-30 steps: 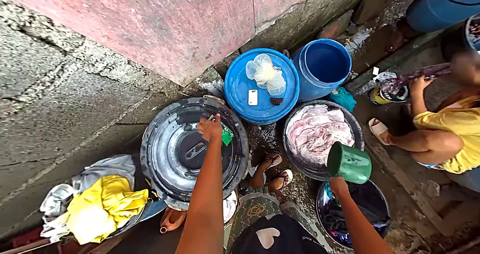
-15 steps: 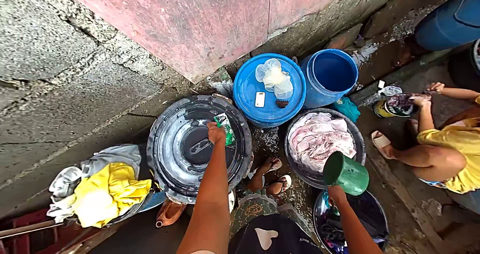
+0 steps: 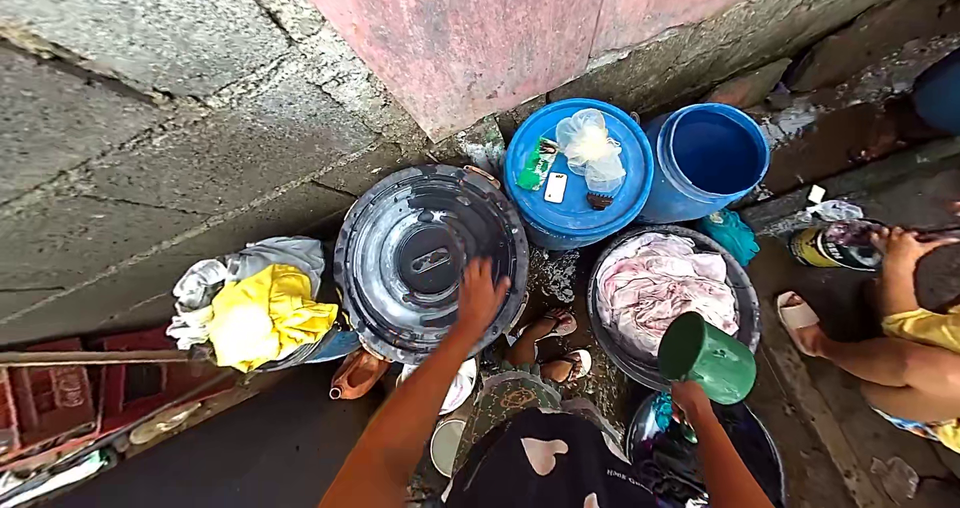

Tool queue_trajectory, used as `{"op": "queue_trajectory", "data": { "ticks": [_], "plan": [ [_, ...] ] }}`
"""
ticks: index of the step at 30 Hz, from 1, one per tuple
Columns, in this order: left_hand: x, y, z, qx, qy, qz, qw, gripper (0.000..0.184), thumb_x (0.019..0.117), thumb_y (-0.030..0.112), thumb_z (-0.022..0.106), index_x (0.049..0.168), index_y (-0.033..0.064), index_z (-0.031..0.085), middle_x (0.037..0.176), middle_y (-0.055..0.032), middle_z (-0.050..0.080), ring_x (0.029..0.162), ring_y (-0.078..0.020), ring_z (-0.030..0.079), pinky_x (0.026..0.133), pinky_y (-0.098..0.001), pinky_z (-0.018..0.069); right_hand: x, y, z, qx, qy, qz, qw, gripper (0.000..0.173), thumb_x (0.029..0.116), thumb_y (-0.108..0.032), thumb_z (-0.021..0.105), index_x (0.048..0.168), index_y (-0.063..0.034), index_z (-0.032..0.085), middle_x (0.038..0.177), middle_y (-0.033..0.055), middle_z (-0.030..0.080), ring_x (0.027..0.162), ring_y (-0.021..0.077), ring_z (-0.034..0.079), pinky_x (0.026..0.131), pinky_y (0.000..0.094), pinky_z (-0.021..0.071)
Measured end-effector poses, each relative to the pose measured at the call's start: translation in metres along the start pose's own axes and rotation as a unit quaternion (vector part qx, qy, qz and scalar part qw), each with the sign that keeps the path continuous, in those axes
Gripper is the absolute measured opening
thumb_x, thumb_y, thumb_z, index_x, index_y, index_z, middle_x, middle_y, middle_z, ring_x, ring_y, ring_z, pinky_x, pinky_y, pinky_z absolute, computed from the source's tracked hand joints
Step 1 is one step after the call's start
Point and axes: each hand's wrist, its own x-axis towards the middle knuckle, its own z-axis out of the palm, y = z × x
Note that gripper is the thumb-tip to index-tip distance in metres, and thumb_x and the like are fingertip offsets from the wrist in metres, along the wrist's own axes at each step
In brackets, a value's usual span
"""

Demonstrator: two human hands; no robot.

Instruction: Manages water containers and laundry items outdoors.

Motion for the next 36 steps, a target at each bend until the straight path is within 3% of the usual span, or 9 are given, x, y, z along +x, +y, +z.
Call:
{"op": "queue_trajectory", "data": {
  "ticks": [3,5,7,11,16,24,27,31,36],
  "plan": [
    [-0.084,-0.02,0.061,0.048,-0.081,-0.053,0.994,0.09,0.0981,0.034,0.068,0.165,0.0028,0.016,0.172,-0.0239,0.005,0.159,-0.0426,0.007,0.122,-0.0685,0.0151,-0.002,0.005,0.002,0.003,-0.008,-0.009,1.0,0.034,0.1078,-0.016,0.047,0.122,0.0128,0.058,0.103,0.027,0.064,0.083,0.0307,0.063,0.079,0.0466,0.0525],
    [-0.107,-0.043,0.085,0.087,-0.028,-0.059,0.994,0.084,0.094,-0.002,0.062,0.166,0.0158,0.023,0.171,-0.025,0.01,0.157,-0.0481,0.011,0.116,-0.0775,0.0177,-0.002,0.009,0.004,-0.013,-0.007,-0.014,1.0,0.033,0.1074,-0.016,0.048,0.121,0.0123,0.058,0.103,0.0267,0.063,0.082,0.0303,0.063,0.078,0.0461,0.0523],
    [-0.107,-0.057,0.086,0.133,-0.023,-0.068,0.988,0.09,0.0933,-0.014,0.054,0.166,0.0279,0.022,0.17,-0.0282,0.011,0.155,-0.0525,0.012,0.114,-0.0779,0.0219,-0.001,0.011,0.005,-0.029,-0.005,-0.016,0.999,0.033,0.1074,-0.016,0.048,0.121,0.0116,0.059,0.102,0.0258,0.064,0.081,0.0297,0.063,0.078,0.0458,0.0523],
    [-0.112,-0.054,0.086,0.177,-0.016,-0.027,0.984,0.076,0.0959,-0.013,0.05,0.164,0.0076,0.024,0.163,-0.0297,0.032,0.15,-0.0491,0.034,0.11,-0.0702,0.0354,-0.004,0.014,0.003,-0.049,-0.005,-0.031,0.998,0.033,0.1075,-0.015,0.047,0.122,0.0117,0.059,0.104,0.0266,0.064,0.083,0.0307,0.063,0.079,0.0467,0.0522],
    [-0.138,-0.039,0.06,0.145,0.099,0.014,0.984,0.071,0.0899,-0.013,0.057,0.157,0.004,0.041,0.153,-0.029,0.047,0.14,-0.0501,0.047,0.103,-0.0708,0.0412,-0.013,0.014,-0.004,-0.069,0.002,-0.058,0.996,0.034,0.1082,-0.017,0.046,0.122,0.0116,0.06,0.106,0.027,0.065,0.087,0.032,0.065,0.082,0.0478,0.0522],
    [-0.179,-0.013,-0.121,0.056,0.153,0.1,0.982,0.057,0.0914,-0.003,0.066,0.147,0.0064,0.057,0.144,-0.0278,0.056,0.132,-0.0503,0.053,0.102,-0.0708,0.0421,-0.029,0.018,-0.008,-0.043,-0.009,-0.066,0.997,0.034,0.107,-0.017,0.049,0.122,0.011,0.059,0.104,0.0242,0.064,0.083,0.0277,0.063,0.08,0.045,0.0515],
    [-0.172,-0.018,-0.157,0.055,0.143,0.118,0.981,0.062,0.0868,-0.007,0.07,0.146,0.0052,0.057,0.141,-0.0271,0.057,0.131,-0.0489,0.053,0.102,-0.0702,0.043,-0.029,0.024,-0.005,-0.01,-0.014,-0.055,0.998,0.031,0.1078,-0.018,0.046,0.119,0.0078,0.059,0.089,0.0157,0.06,0.068,0.0196,0.057,0.069,0.0377,0.0504],
    [-0.168,-0.018,-0.16,0.074,0.136,0.118,0.981,0.065,0.086,-0.005,0.072,0.148,0.0068,0.056,0.14,-0.0265,0.057,0.13,-0.0473,0.054,0.103,-0.0665,0.0441,-0.029,0.039,0.0,0.039,-0.02,-0.033,0.998,0.026,0.107,-0.016,0.044,0.114,0.0054,0.057,0.078,0.0087,0.055,0.058,0.0148,0.052,0.058,0.0327,0.0477],
    [-0.169,-0.013,-0.094,0.069,0.087,0.057,0.992,0.064,0.0912,0.003,0.068,0.152,0.0142,0.052,0.151,-0.0236,0.05,0.138,-0.0464,0.047,0.106,-0.0678,0.0402,-0.028,0.059,0.001,0.055,-0.023,-0.029,0.998,0.023,0.1071,-0.015,0.044,0.108,0.004,0.057,0.071,0.0065,0.053,0.052,0.0135,0.048,0.052,0.0304,0.0447]
  ]
}}
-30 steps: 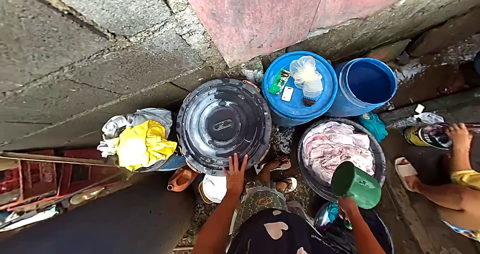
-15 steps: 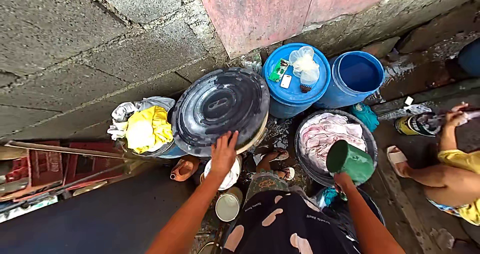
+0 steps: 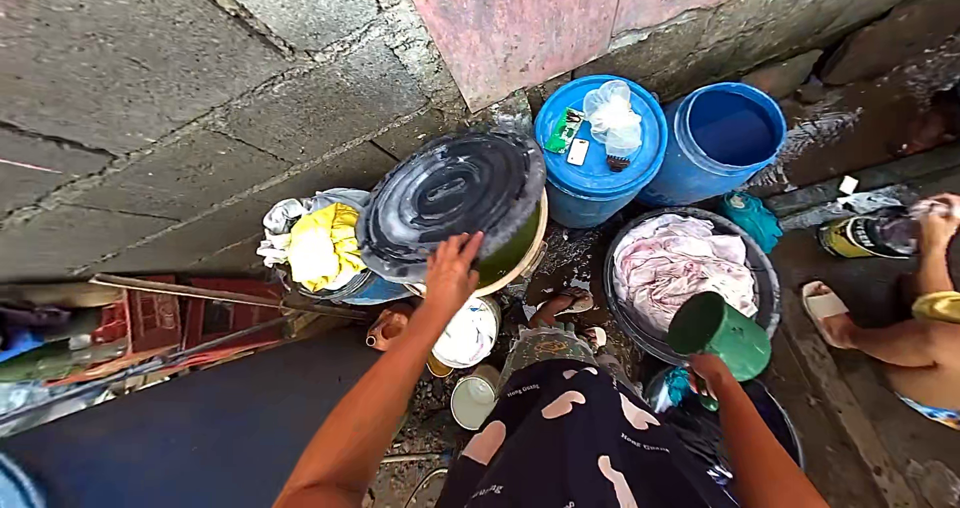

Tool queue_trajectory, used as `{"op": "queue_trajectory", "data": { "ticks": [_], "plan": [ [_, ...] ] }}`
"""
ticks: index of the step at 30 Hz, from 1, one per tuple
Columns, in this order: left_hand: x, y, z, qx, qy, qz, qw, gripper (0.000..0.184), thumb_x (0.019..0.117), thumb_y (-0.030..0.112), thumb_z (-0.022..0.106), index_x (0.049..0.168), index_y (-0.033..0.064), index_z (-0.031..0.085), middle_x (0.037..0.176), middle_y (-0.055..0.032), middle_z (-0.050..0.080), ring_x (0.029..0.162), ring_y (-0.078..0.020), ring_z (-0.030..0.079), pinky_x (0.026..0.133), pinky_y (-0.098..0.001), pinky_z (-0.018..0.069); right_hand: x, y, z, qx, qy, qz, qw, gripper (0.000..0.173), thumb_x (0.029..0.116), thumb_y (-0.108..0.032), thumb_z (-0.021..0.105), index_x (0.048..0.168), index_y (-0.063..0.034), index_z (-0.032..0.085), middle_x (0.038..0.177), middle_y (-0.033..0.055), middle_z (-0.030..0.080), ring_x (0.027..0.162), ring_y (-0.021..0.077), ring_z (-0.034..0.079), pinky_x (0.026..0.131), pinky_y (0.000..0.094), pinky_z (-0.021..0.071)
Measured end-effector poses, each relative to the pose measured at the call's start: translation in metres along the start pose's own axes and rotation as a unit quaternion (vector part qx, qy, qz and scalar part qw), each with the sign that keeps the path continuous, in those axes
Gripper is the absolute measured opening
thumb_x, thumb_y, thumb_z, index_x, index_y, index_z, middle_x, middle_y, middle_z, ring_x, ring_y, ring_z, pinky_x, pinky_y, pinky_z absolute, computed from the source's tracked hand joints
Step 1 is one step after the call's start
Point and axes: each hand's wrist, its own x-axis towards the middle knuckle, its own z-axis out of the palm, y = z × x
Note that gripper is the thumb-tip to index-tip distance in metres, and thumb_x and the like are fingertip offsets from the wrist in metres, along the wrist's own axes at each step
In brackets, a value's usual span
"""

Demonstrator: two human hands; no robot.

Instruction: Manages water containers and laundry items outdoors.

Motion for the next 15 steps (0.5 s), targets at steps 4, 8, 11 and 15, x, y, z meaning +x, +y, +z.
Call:
{"op": "queue_trajectory", "data": {
  "ticks": [4,8,11,15],
  "plan": [
    [-0.004,0.01,0.069,0.011,-0.033,-0.031,0.999,0.067,0.094,-0.001,0.059,0.157,0.0162,0.045,0.158,-0.0244,0.043,0.144,-0.0464,0.041,0.111,-0.067,0.0352,0.001,0.011,-0.005,-0.019,0.002,0.004,1.0,0.025,0.1081,-0.017,0.043,0.109,0.0039,0.057,0.069,0.0058,0.052,0.051,0.0127,0.048,0.051,0.0294,0.0439],
    [0.002,0.009,0.132,0.026,-0.007,-0.045,0.999,0.068,0.0949,-0.005,0.055,0.157,0.0181,0.044,0.158,-0.0242,0.043,0.145,-0.0464,0.041,0.112,-0.0682,0.033,0.004,0.017,-0.008,-0.017,0.007,0.019,1.0,0.022,0.1077,-0.015,0.043,0.104,0.0023,0.056,0.067,0.005,0.05,0.049,0.0128,0.046,0.049,0.0291,0.043],
    [0.001,-0.003,0.157,0.027,0.011,-0.051,0.998,0.067,0.0952,-0.006,0.055,0.157,0.0196,0.046,0.158,-0.0247,0.044,0.145,-0.047,0.042,0.113,-0.0678,0.0327,0.001,0.014,-0.01,-0.006,0.008,0.014,1.0,0.022,0.1083,-0.016,0.043,0.103,0.0018,0.055,0.064,0.0041,0.048,0.046,0.0125,0.045,0.046,0.0284,0.0419],
    [0.004,-0.014,0.174,0.038,-0.074,-0.075,0.994,0.077,0.0957,-0.009,0.053,0.162,0.0248,0.035,0.168,-0.0234,0.024,0.154,-0.0485,0.024,0.118,-0.0717,0.0207,-0.01,0.008,-0.019,0.026,-0.003,0.017,1.0,0.03,0.1099,-0.021,0.042,0.114,0.0048,0.057,0.073,0.0072,0.052,0.053,0.0144,0.049,0.054,0.0313,0.0453]
  ]
}}
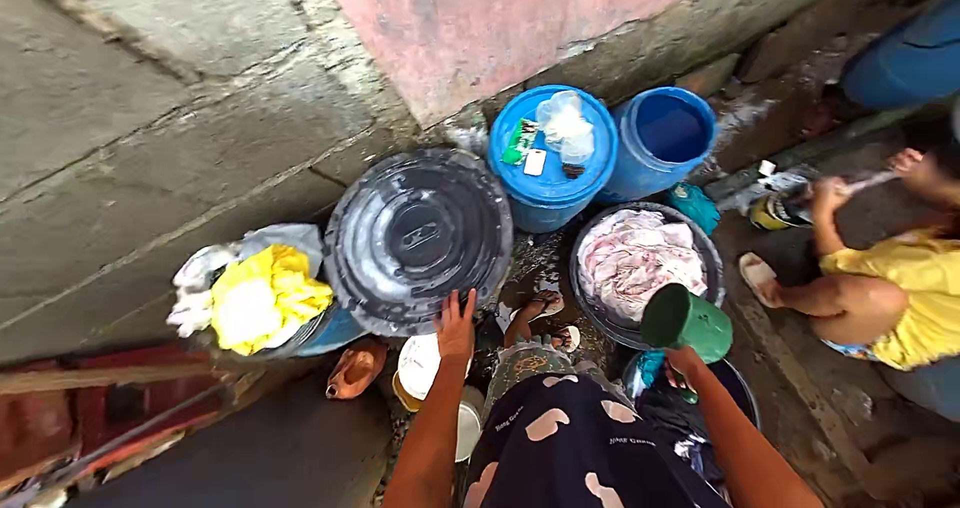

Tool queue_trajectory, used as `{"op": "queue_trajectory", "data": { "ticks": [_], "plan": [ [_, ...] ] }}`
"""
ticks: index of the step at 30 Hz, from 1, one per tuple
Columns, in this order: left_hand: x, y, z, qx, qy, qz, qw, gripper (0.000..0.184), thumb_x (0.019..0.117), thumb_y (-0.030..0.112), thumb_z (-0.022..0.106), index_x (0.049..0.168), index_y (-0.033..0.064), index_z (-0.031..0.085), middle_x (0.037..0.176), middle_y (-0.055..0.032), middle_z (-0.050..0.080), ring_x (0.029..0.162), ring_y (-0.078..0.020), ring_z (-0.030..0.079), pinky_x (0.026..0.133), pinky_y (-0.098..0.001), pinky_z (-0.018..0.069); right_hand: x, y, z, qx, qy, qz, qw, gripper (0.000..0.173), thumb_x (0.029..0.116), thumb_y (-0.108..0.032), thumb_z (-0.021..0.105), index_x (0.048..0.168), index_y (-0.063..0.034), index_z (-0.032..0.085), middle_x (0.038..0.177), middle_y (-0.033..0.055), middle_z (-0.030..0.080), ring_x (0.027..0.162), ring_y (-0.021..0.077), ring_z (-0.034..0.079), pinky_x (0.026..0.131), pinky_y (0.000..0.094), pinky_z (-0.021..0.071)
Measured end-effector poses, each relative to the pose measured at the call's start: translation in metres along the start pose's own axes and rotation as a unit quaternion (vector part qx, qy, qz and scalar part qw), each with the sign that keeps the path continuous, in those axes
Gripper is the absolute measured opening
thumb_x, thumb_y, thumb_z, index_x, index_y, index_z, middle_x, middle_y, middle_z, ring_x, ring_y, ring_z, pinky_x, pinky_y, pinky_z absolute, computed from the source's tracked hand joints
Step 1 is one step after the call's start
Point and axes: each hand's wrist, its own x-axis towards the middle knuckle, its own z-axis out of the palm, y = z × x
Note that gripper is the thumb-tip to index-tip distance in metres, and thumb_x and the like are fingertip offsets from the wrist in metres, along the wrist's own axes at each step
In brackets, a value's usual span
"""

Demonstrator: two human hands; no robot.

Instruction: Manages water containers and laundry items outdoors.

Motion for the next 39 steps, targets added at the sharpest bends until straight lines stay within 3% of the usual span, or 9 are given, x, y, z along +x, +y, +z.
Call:
{"op": "queue_trajectory", "data": {
  "ticks": [3,6,9,12,14,20,26,30,39],
  "plan": [
    [0.008,-0.001,0.005,0.045,-0.073,-0.034,0.996,0.088,0.0947,-0.01,0.053,0.165,0.0314,0.022,0.173,-0.0156,0.009,0.158,-0.045,0.011,0.118,-0.0757,0.0157,-0.004,-0.001,-0.004,0.047,-0.005,0.005,0.999,0.032,0.1108,-0.024,0.041,0.115,0.0039,0.055,0.073,0.0063,0.052,0.053,0.0137,0.049,0.054,0.0305,0.0461],
    [0.013,-0.005,0.004,0.075,-0.078,-0.029,0.994,0.082,0.0987,-0.004,0.051,0.165,0.0332,0.022,0.173,-0.0151,0.01,0.158,-0.0429,0.012,0.12,-0.0714,0.0186,-0.008,-0.001,-0.006,0.127,-0.018,0.007,0.992,0.034,0.1119,-0.027,0.041,0.114,0.0035,0.054,0.072,0.005,0.052,0.052,0.0123,0.049,0.052,0.0288,0.046],
    [0.016,-0.01,-0.005,0.074,-0.015,0.04,0.996,0.061,0.1019,0.007,0.056,0.16,0.0177,0.04,0.168,-0.0265,0.022,0.156,-0.0463,0.02,0.122,-0.0687,0.0167,-0.014,0.001,-0.006,0.197,-0.035,0.012,0.98,0.032,0.1118,-0.027,0.042,0.116,0.0022,0.053,0.073,0.0039,0.052,0.052,0.0111,0.049,0.051,0.0275,0.0457],
    [0.03,0.017,-0.027,-0.035,0.079,0.114,0.99,0.046,0.1007,0.012,0.059,0.144,-0.002,0.055,0.156,-0.0347,0.039,0.144,-0.054,0.039,0.117,-0.0648,0.0314,-0.014,0.01,-0.001,0.25,-0.048,0.021,0.967,0.03,0.1123,-0.027,0.041,0.119,0.0007,0.051,0.072,0.0028,0.051,0.051,0.0103,0.048,0.05,0.027,0.0451],
    [0.047,0.06,-0.052,-0.135,0.052,0.11,0.983,0.043,0.105,0.013,0.052,0.143,-0.0063,0.053,0.152,-0.0329,0.044,0.141,-0.049,0.045,0.118,-0.0559,0.0373,-0.014,0.016,0.002,0.275,-0.049,0.033,0.96,0.03,0.1126,-0.027,0.041,0.119,0.0004,0.051,0.072,0.0025,0.051,0.05,0.01,0.048,0.049,0.0269,0.0449],
    [0.159,0.192,-0.074,-0.485,-0.094,-0.092,0.865,0.052,0.1139,0.023,0.037,0.154,-0.0093,0.03,0.147,-0.0348,0.047,0.131,-0.041,0.057,0.109,-0.0479,0.0477,-0.019,0.032,0.011,0.3,-0.058,0.053,0.951,0.03,0.1133,-0.027,0.038,0.11,-0.0008,0.051,0.066,0.0022,0.051,0.046,0.01,0.046,0.045,0.0261,0.0438],
    [0.245,0.225,-0.057,-0.57,-0.019,-0.235,0.787,0.057,0.1129,0.034,0.041,0.147,-0.0113,0.039,0.149,-0.0345,0.045,0.132,-0.0424,0.054,0.105,-0.0511,0.05,-0.026,0.047,0.021,0.319,-0.068,0.047,0.944,0.026,0.1136,-0.023,0.037,0.11,-0.0002,0.05,0.064,0.0025,0.05,0.045,0.0108,0.048,0.045,0.0263,0.0449],
    [0.249,0.225,-0.071,-0.545,-0.033,-0.26,0.796,0.049,0.1133,0.027,0.04,0.146,-0.01,0.04,0.148,-0.033,0.045,0.128,-0.04,0.058,0.099,-0.0483,0.0553,-0.024,0.052,0.028,0.332,-0.07,0.073,0.938,0.026,0.1135,-0.023,0.038,0.106,-0.0013,0.05,0.062,0.0024,0.051,0.044,0.0106,0.047,0.044,0.0258,0.0452],
    [0.249,0.251,-0.098,-0.649,-0.03,-0.225,0.726,0.053,0.1153,0.03,0.032,0.153,-0.0065,0.028,0.149,-0.0347,0.041,0.117,-0.0401,0.064,0.091,-0.0451,0.0591,-0.018,0.035,0.029,0.33,-0.073,0.082,0.938,0.026,0.1138,-0.024,0.037,0.109,-0.0009,0.049,0.063,0.0032,0.051,0.044,0.0109,0.048,0.043,0.0262,0.0451]
  ]
}}
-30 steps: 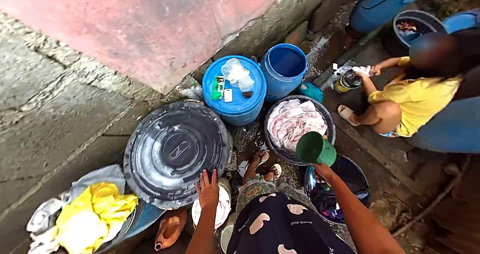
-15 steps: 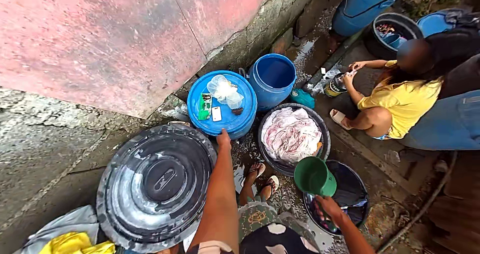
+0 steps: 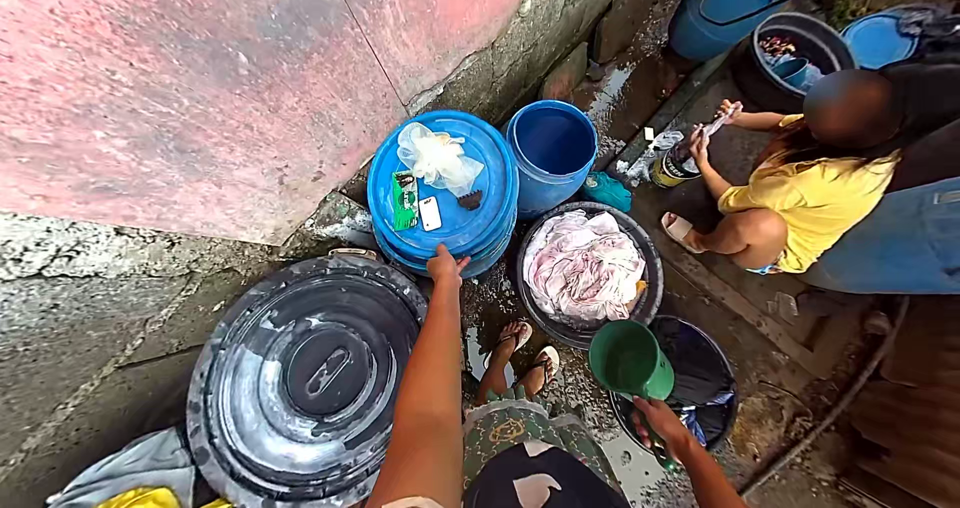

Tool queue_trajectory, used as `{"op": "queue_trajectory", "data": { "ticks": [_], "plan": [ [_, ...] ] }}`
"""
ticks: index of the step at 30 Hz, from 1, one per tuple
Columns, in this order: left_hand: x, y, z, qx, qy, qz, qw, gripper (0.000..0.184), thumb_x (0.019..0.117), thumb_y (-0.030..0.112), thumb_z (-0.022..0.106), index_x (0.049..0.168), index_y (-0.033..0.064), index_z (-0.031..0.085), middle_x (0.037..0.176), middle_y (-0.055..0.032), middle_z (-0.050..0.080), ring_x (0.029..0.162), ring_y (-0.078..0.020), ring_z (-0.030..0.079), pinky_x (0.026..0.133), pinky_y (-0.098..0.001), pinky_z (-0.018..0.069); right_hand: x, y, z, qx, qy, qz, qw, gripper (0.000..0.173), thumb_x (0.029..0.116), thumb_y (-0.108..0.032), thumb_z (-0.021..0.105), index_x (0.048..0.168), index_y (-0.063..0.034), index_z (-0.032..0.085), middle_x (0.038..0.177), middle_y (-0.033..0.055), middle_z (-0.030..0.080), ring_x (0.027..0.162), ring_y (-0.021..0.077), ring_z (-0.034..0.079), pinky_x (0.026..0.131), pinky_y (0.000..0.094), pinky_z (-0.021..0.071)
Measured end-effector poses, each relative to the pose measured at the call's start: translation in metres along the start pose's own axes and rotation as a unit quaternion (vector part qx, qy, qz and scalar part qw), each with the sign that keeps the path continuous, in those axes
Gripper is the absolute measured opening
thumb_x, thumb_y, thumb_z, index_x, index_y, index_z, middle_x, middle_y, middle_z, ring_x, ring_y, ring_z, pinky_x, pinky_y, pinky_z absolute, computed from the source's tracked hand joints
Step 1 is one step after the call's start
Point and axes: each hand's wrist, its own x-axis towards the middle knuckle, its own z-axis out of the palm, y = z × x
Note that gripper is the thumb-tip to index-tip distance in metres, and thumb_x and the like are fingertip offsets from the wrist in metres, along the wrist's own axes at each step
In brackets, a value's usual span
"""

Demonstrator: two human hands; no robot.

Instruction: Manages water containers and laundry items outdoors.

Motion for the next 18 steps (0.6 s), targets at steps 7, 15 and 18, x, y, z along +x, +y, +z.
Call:
{"op": "queue_trajectory", "data": {
  "ticks": [7,15,18],
  "plan": [
    [-0.02,-0.005,0.024,0.062,-0.011,0.05,0.997,0.054,0.114,0.031,0.037,0.149,-0.0091,0.034,0.141,-0.035,0.05,0.115,-0.0407,0.066,0.094,-0.05,0.0582,-0.004,-0.014,0.01,0.008,0.003,-0.021,1.0,0.027,0.1137,-0.024,0.037,0.11,-0.0006,0.05,0.065,0.0029,0.051,0.044,0.0109,0.047,0.044,0.0264,0.0449],
    [-0.059,-0.01,0.073,0.091,-0.098,0.028,0.991,0.053,0.1124,0.033,0.042,0.143,-0.0105,0.044,0.136,-0.0342,0.055,0.117,-0.0426,0.065,0.095,-0.0547,0.0573,-0.008,-0.013,0.002,-0.02,0.018,-0.014,1.0,0.028,0.1136,-0.024,0.037,0.103,-0.0017,0.05,0.06,0.0031,0.051,0.042,0.0108,0.047,0.04,0.0259,0.043],
    [-0.06,-0.016,0.07,0.086,-0.105,0.001,0.991,0.053,0.1129,0.033,0.04,0.144,-0.0099,0.043,0.138,-0.0338,0.054,0.117,-0.0418,0.065,0.094,-0.0537,0.0578,-0.009,-0.011,-0.002,-0.003,0.024,-0.017,1.0,0.029,0.1139,-0.023,0.036,0.099,-0.0021,0.05,0.058,0.0029,0.05,0.04,0.0108,0.046,0.039,0.0253,0.0425]
  ]
}}
